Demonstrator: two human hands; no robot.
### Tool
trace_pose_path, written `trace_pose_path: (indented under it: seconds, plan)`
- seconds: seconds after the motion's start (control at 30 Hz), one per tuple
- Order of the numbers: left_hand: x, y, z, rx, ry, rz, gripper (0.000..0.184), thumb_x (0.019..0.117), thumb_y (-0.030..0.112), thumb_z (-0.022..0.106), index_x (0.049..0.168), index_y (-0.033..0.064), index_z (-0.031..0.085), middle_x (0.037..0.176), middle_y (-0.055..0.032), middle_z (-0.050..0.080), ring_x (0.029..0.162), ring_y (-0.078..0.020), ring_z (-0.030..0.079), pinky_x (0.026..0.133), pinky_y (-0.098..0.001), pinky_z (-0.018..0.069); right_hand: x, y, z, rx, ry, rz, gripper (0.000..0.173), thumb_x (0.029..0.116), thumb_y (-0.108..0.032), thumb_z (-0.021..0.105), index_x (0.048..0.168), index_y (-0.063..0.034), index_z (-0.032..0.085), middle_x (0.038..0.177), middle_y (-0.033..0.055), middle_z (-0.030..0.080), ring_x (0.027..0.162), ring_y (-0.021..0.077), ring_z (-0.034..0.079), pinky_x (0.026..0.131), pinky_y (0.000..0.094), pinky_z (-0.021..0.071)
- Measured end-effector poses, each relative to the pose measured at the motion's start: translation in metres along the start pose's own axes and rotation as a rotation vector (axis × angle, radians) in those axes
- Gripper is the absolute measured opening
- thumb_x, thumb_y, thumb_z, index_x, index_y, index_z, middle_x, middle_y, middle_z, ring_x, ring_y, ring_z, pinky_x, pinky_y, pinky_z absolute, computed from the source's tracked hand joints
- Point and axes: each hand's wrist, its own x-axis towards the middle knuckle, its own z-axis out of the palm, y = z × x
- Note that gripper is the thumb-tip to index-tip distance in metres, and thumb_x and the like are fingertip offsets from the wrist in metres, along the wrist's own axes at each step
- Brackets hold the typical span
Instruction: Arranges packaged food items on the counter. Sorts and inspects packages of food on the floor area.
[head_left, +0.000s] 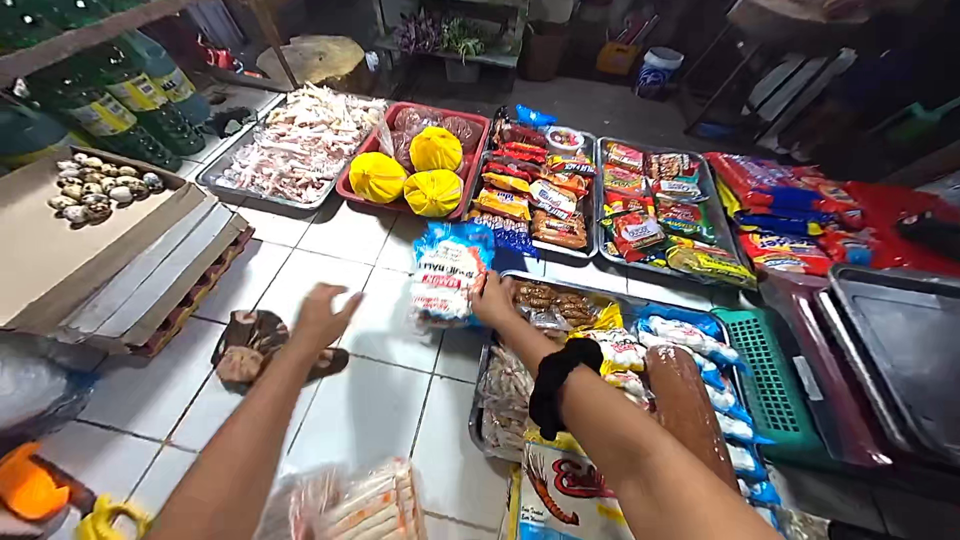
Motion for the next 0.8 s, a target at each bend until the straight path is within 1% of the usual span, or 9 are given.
trace_pose_path:
  seconds: [0.07,0.17,0.27,0.33,0.4,0.5,0.57,0.63,0.8]
  plan:
    - [0.025,0.039,0.037,-0.489,-0.215,-0.133,0.055,0.1102,0.037,0.043,0.142,-0.0077,0.05,0.144,-0.0287,0.053,0.131,-0.0388,0.056,0.11,-0.0517,0.0458,0.0,-0.001,0.009,-0.03,0.032,0.027,0.078,0.0943,-0.021,0.069,0.156,0.0049,0.03,0.159,0.0366,0.026,0.143,0.054,0.034,0.112,0.0641,0.0371]
    - [0.049,0.071,0.091,-0.86,-0.253,-0.263,0.068,0.1077,0.054,0.035,0.146,-0.0007,0.047,0.137,-0.0239,0.059,0.123,-0.033,0.061,0.104,-0.053,0.0491,0.007,-0.012,0.004,-0.031,-0.077,0.118,0.093,0.0899,-0.019,0.073,0.158,0.005,0.015,0.152,0.0351,0.039,0.14,0.0497,0.043,0.11,0.064,0.0401]
    - [0.056,0.077,0.104,-0.828,-0.259,-0.304,0.058,0.1032,0.037,0.06,0.148,0.0039,0.044,0.129,-0.0228,0.063,0.113,-0.0327,0.065,0.097,-0.0538,0.0537,0.018,0.001,0.009,-0.022,-0.111,0.026,0.103,0.0924,-0.021,0.069,0.16,0.0061,-0.005,0.154,0.0381,0.034,0.144,0.05,0.037,0.113,0.0619,0.0384]
    - [0.046,0.073,0.094,-0.822,-0.322,-0.317,0.053,0.1009,0.028,0.065,0.146,0.0089,0.046,0.125,-0.019,0.065,0.106,-0.029,0.067,0.09,-0.0512,0.0564,0.007,0.008,0.013,-0.07,-0.115,-0.026,0.101,0.0942,-0.024,0.065,0.16,0.0073,-0.005,0.154,0.0379,0.035,0.147,0.0497,0.032,0.117,0.0617,0.0333]
    - [0.03,0.062,0.086,-0.827,-0.341,-0.319,0.047,0.0987,0.018,0.067,0.141,0.0053,0.051,0.12,-0.0192,0.066,0.1,-0.0278,0.068,0.087,-0.0505,0.0569,-0.019,-0.001,0.01,-0.124,-0.162,0.008,0.099,0.0964,-0.025,0.065,0.161,0.0054,-0.003,0.16,0.0336,0.031,0.151,0.0471,0.026,0.121,0.0603,0.0284]
    - [-0.009,0.045,0.076,-0.803,-0.405,-0.325,0.047,0.0968,0.007,0.066,0.14,0.0021,0.048,0.114,-0.0156,0.068,0.091,-0.0203,0.069,0.083,-0.0416,0.0582,-0.063,0.003,0.03,-0.069,-0.145,-0.041,0.103,0.0881,-0.017,0.073,0.162,0.0036,0.004,0.156,0.0368,0.034,0.142,0.0532,0.038,0.109,0.0654,0.0415]
    - [-0.029,0.033,0.068,-0.797,-0.51,-0.329,0.053,0.0926,-0.003,0.066,0.141,-0.0002,0.045,0.114,-0.0147,0.067,0.092,-0.0178,0.069,0.083,-0.0376,0.0589,-0.076,0.004,0.041,-0.05,-0.288,-0.02,0.11,0.0873,-0.015,0.072,0.16,0.0034,-0.007,0.151,0.0392,0.035,0.134,0.05,0.048,0.105,0.0604,0.0465]
    - [-0.045,0.028,0.06,-0.789,-0.585,-0.323,0.051,0.0934,-0.003,0.065,0.14,-0.0005,0.044,0.115,-0.0121,0.067,0.094,-0.0151,0.069,0.084,-0.0348,0.059,-0.089,0.0,0.043,-0.033,-0.425,0.021,0.107,0.0928,-0.016,0.067,0.159,0.0039,-0.014,0.154,0.0378,0.032,0.137,0.0442,0.048,0.111,0.053,0.0425]
    - [-0.054,0.06,0.05,-0.83,-0.475,-0.407,0.047,0.1044,0.01,0.055,0.146,0.0024,0.034,0.117,-0.0145,0.065,0.093,-0.0159,0.07,0.082,-0.0337,0.0599,-0.097,0.001,0.045,0.112,-0.351,0.084,0.098,0.0929,-0.011,0.067,0.16,0.0042,-0.002,0.146,0.0316,0.048,0.134,0.0372,0.053,0.112,0.0489,0.0438]
